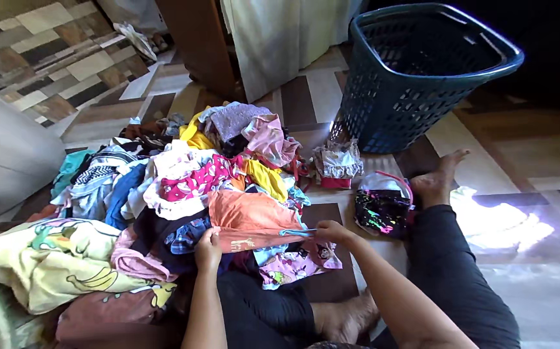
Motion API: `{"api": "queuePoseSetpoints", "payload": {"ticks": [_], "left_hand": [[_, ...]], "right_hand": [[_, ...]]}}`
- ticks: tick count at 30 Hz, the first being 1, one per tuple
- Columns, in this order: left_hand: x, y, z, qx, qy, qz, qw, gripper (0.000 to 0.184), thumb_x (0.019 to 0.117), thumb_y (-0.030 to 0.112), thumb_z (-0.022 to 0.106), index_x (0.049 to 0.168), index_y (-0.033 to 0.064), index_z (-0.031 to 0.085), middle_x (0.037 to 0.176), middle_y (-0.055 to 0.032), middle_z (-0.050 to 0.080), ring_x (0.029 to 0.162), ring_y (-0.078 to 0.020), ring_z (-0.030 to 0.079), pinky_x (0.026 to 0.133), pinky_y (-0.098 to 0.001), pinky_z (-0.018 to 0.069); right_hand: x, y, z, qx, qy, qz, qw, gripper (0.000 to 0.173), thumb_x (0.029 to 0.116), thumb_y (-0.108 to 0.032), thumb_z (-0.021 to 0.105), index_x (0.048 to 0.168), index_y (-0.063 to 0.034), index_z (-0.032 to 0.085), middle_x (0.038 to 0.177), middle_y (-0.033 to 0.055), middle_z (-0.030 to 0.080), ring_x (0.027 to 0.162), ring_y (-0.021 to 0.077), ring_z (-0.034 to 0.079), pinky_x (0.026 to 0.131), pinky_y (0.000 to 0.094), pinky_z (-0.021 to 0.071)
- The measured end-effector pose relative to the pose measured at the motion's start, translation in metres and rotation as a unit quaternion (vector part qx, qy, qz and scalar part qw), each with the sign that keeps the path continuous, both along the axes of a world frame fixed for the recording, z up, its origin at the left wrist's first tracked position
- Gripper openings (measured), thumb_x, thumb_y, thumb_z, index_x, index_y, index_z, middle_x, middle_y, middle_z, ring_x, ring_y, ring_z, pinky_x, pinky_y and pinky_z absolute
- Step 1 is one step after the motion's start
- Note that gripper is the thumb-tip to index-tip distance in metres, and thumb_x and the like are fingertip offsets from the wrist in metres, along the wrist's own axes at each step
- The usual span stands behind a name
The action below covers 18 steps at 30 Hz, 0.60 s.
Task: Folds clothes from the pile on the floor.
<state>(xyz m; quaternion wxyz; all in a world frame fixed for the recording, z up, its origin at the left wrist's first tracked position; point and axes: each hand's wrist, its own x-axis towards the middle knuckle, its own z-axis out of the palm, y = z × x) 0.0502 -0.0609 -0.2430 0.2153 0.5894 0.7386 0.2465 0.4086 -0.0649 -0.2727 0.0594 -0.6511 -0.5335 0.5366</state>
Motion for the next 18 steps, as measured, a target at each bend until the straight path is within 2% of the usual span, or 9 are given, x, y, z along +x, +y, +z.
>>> {"api": "queuePoseSetpoints", "payload": {"ticks": [3,5,6,8,10,12,13,16,18], "left_hand": [[0.005,-0.003,0.002,0.026,0.021,0.019,0.999,0.031,0.104,0.007,0.05,0.127,-0.0088,0.064,0.12,-0.0299,0.067,0.116,-0.0439,0.065,0.102,-0.0594,0.0458],[0.012,-0.007,0.008,0.071,0.064,0.021,0.995,0.039,0.1,0.006,0.055,0.136,-0.0085,0.056,0.13,-0.0324,0.061,0.121,-0.0478,0.06,0.103,-0.0623,0.0443],[0.017,-0.009,0.011,0.115,0.086,0.009,0.99,0.043,0.0963,0.006,0.058,0.137,-0.0091,0.055,0.132,-0.0341,0.058,0.124,-0.0512,0.056,0.103,-0.0661,0.0413],[0.03,-0.012,0.013,0.198,0.113,-0.046,0.973,0.041,0.0923,0.006,0.061,0.13,-0.0086,0.061,0.132,-0.0332,0.06,0.126,-0.0526,0.054,0.105,-0.0672,0.0383],[0.043,-0.011,0.005,0.233,0.102,-0.151,0.955,0.032,0.0923,0.005,0.061,0.121,-0.0061,0.069,0.13,-0.0296,0.063,0.125,-0.0502,0.057,0.107,-0.065,0.0404],[0.052,-0.006,-0.01,0.231,0.09,-0.246,0.937,0.031,0.0904,0.006,0.062,0.118,-0.001,0.073,0.134,-0.0273,0.062,0.129,-0.0499,0.055,0.108,-0.0655,0.0406],[0.053,-0.003,-0.016,0.213,0.093,-0.275,0.933,0.034,0.09,0.008,0.063,0.122,0.0017,0.072,0.139,-0.0271,0.059,0.133,-0.0512,0.051,0.109,-0.0677,0.0376],[0.049,0.0,-0.017,0.102,0.134,-0.31,0.936,0.048,0.0942,0.022,0.064,0.14,0.0084,0.063,0.157,-0.0253,0.041,0.147,-0.0529,0.031,0.115,-0.0732,0.0199],[0.05,0.001,-0.015,0.06,0.159,-0.313,0.935,0.053,0.0973,0.031,0.062,0.146,0.011,0.057,0.161,-0.0237,0.035,0.15,-0.0526,0.024,0.115,-0.0745,0.0134]], "right_hand": [[-0.003,-0.005,0.006,-0.002,0.102,-0.104,0.989,0.025,0.1056,-0.011,0.053,0.119,0.01,0.056,0.102,0.0208,0.061,0.086,0.0218,0.057,0.082,0.0386,0.0492],[-0.007,-0.008,0.009,0.023,0.149,-0.12,0.981,0.022,0.1029,-0.009,0.058,0.116,0.008,0.055,0.097,0.015,0.06,0.08,0.016,0.057,0.075,0.0334,0.0501],[-0.008,-0.009,0.01,0.037,0.16,-0.121,0.979,0.023,0.1017,-0.009,0.06,0.117,0.0078,0.055,0.098,0.0141,0.06,0.081,0.0152,0.057,0.076,0.0327,0.0503],[-0.012,-0.009,0.007,0.074,0.156,-0.14,0.975,0.028,0.1011,-0.012,0.062,0.119,0.0083,0.056,0.099,0.0146,0.062,0.08,0.0153,0.058,0.075,0.0331,0.0511],[-0.017,-0.007,0.003,0.104,0.136,-0.172,0.97,0.03,0.1016,-0.015,0.062,0.119,0.0087,0.057,0.099,0.0165,0.063,0.08,0.0172,0.06,0.076,0.0351,0.0518],[-0.024,-0.006,0.001,0.124,0.099,-0.192,0.968,0.032,0.1019,-0.017,0.061,0.12,0.0086,0.059,0.104,0.021,0.065,0.088,0.0243,0.063,0.083,0.042,0.0523],[-0.027,-0.006,0.003,0.13,0.071,-0.19,0.971,0.032,0.1023,-0.017,0.059,0.122,0.0087,0.059,0.109,0.0241,0.065,0.097,0.0297,0.064,0.09,0.0466,0.0515],[-0.037,-0.004,0.015,0.128,-0.042,-0.13,0.982,0.033,0.104,-0.011,0.049,0.13,0.0048,0.06,0.133,0.0264,0.06,0.126,0.0383,0.057,0.108,0.054,0.0437],[-0.041,-0.004,0.017,0.117,-0.12,-0.096,0.981,0.035,0.1017,-0.009,0.049,0.133,-0.0008,0.061,0.14,0.0231,0.057,0.132,0.0399,0.053,0.109,0.0598,0.0397]]}}
